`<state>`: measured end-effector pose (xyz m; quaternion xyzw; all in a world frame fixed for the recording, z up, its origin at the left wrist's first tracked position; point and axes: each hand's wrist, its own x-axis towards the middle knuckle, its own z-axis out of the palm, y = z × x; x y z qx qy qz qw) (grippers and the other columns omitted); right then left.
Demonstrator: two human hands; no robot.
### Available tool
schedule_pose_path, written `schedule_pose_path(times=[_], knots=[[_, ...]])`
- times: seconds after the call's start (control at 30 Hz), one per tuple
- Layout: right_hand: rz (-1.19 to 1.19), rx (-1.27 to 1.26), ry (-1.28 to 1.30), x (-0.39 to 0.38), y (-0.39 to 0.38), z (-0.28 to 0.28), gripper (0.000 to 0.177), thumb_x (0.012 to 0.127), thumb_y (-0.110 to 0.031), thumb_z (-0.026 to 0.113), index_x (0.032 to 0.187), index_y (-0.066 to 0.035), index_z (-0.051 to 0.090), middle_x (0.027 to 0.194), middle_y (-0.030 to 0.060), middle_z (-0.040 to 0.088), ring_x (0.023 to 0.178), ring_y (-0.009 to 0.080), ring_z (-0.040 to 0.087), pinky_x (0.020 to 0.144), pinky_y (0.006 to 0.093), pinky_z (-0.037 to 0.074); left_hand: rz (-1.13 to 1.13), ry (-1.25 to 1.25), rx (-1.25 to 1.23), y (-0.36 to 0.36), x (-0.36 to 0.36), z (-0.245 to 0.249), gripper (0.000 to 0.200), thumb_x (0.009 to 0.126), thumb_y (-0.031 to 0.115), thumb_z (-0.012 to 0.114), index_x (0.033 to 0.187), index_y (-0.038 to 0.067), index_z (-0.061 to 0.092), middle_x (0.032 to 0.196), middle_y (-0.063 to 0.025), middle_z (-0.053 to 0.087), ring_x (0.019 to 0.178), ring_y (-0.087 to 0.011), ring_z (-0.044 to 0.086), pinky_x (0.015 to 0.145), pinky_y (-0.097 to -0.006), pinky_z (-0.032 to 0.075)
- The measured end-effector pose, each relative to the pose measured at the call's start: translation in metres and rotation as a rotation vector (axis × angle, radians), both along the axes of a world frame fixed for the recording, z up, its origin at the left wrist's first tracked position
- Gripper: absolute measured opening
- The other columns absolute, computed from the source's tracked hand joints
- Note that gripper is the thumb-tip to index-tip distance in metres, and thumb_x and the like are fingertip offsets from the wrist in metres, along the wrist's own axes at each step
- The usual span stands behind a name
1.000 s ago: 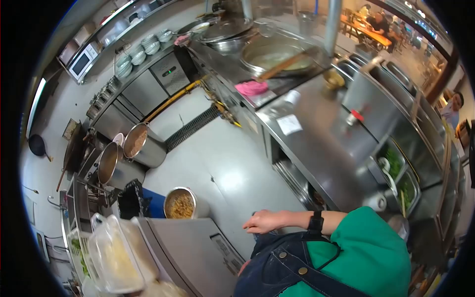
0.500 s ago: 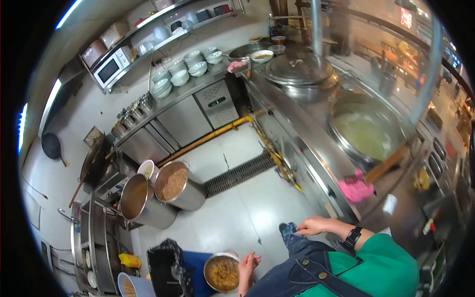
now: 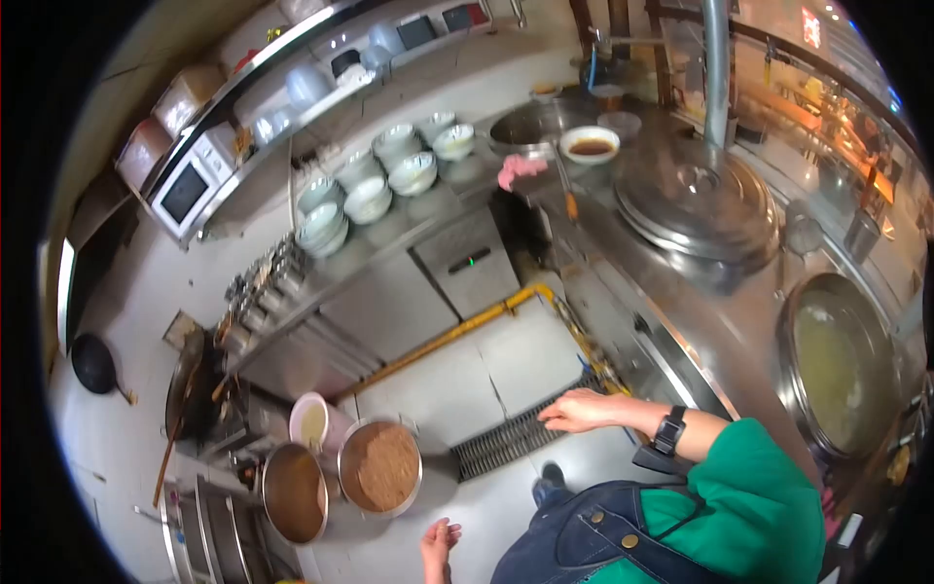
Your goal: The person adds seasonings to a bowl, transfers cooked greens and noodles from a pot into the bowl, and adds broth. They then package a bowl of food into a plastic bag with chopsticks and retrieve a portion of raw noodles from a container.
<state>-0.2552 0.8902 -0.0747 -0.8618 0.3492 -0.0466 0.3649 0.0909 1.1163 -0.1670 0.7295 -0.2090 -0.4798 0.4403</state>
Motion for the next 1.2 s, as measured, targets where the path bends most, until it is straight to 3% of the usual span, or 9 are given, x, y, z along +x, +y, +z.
schedule_pose_path(times=[0.1,0.2,0.3,0.43,0.6,0.8,0.87,1.03,1.2], knots=[[-0.078,-0.072,-0.009,-0.003,-0.09,0.019,0.032,0.08,-0.027,0.052,0.105,-0.007,0.057,0.089,0.0146,0.062,0.083,0.0311,0.059,0.075,0.0379,0.046,-0.078,-0.018,-0.283,-0.151,0.07,0.002,0.024,0.085,0.024,0.053,0.077,0.002,0.057,0.065,-0.0052,0.059,0.055,-0.0093,0.053,0.052,-0.021,0.045],[-0.31,-0.17,-0.154,-0.019,-0.187,0.052,0.029,0.08,-0.027,0.054,0.102,-0.008,0.06,0.089,0.0132,0.062,0.082,0.0277,0.06,0.073,0.035,0.047,-0.199,-0.259,-0.257,-0.311,0.075,0.09,0.026,0.085,0.023,0.053,0.094,0.0,0.059,0.072,-0.0066,0.061,0.06,-0.0098,0.055,0.056,-0.0239,0.047],[-0.48,-0.411,-0.217,-0.041,-0.285,0.107,0.025,0.08,-0.024,0.055,0.097,-0.008,0.062,0.083,0.0106,0.064,0.076,0.0211,0.062,0.07,0.0314,0.048,-0.28,-0.164,-0.493,-0.447,0.059,0.151,0.027,0.087,0.02,0.049,0.103,0.0,0.055,0.079,-0.0082,0.062,0.069,-0.0117,0.058,0.065,-0.0252,0.049],[-0.611,-0.388,-0.49,-0.068,-0.432,0.158,0.021,0.081,-0.018,0.055,0.094,-0.003,0.062,0.079,0.0076,0.065,0.071,0.0103,0.06,0.068,0.0243,0.047,-0.41,-0.108,-0.598,-0.564,0.013,0.186,0.032,0.086,0.028,0.052,0.104,0.003,0.054,0.081,-0.0067,0.061,0.068,-0.0113,0.057,0.068,-0.0262,0.048],[-0.708,-0.418,-0.649,-0.073,-0.616,0.242,0.026,0.083,-0.025,0.054,0.093,-0.003,0.063,0.084,0.0054,0.065,0.081,0.0108,0.06,0.077,0.024,0.044,-0.597,-0.013,-0.313,-0.639,0.004,0.145,0.028,0.087,0.018,0.05,0.107,-0.003,0.053,0.084,-0.0096,0.062,0.076,-0.0137,0.06,0.073,-0.0263,0.048],[-0.738,-0.712,-0.692,-0.022,-0.804,0.351,0.035,0.08,-0.041,0.052,0.091,-0.01,0.065,0.085,0.0056,0.065,0.089,0.0169,0.059,0.079,0.0284,0.043,-0.421,0.083,-0.114,-0.663,0.014,0.129,0.041,0.086,0.03,0.049,0.111,-0.002,0.05,0.098,-0.013,0.059,0.083,-0.0163,0.057,0.076,-0.0288,0.046],[-0.759,-0.795,-0.632,0.0,-0.846,0.378,0.037,0.08,-0.044,0.051,0.092,-0.012,0.065,0.085,0.0061,0.065,0.089,0.019,0.059,0.079,0.029,0.043,-0.435,0.237,-0.045,-0.681,0.023,0.084,0.041,0.086,0.032,0.049,0.111,-0.001,0.051,0.098,-0.0118,0.059,0.086,-0.0168,0.057,0.079,-0.0293,0.044],[-0.863,-0.876,-0.405,0.047,-0.955,0.447,0.044,0.08,-0.052,0.042,0.102,-0.019,0.062,0.096,0.0091,0.061,0.096,0.0261,0.055,0.083,0.0337,0.042,-0.571,0.266,-0.086,-0.784,0.034,0.045,0.044,0.086,0.034,0.048,0.112,0.0,0.05,0.097,-0.0122,0.06,0.089,-0.018,0.057,0.081,-0.0306,0.044],[-0.977,-1.01,-0.352,0.081,-1.05,0.491,0.052,0.08,-0.052,0.041,0.106,-0.011,0.059,0.105,0.016,0.057,0.102,0.032,0.051,0.089,0.0364,0.038,-0.529,0.317,-0.161,-0.875,0.048,0.056,0.044,0.086,0.035,0.047,0.113,0.0,0.05,0.097,-0.0125,0.059,0.09,-0.0186,0.056,0.081,-0.0309,0.044]])
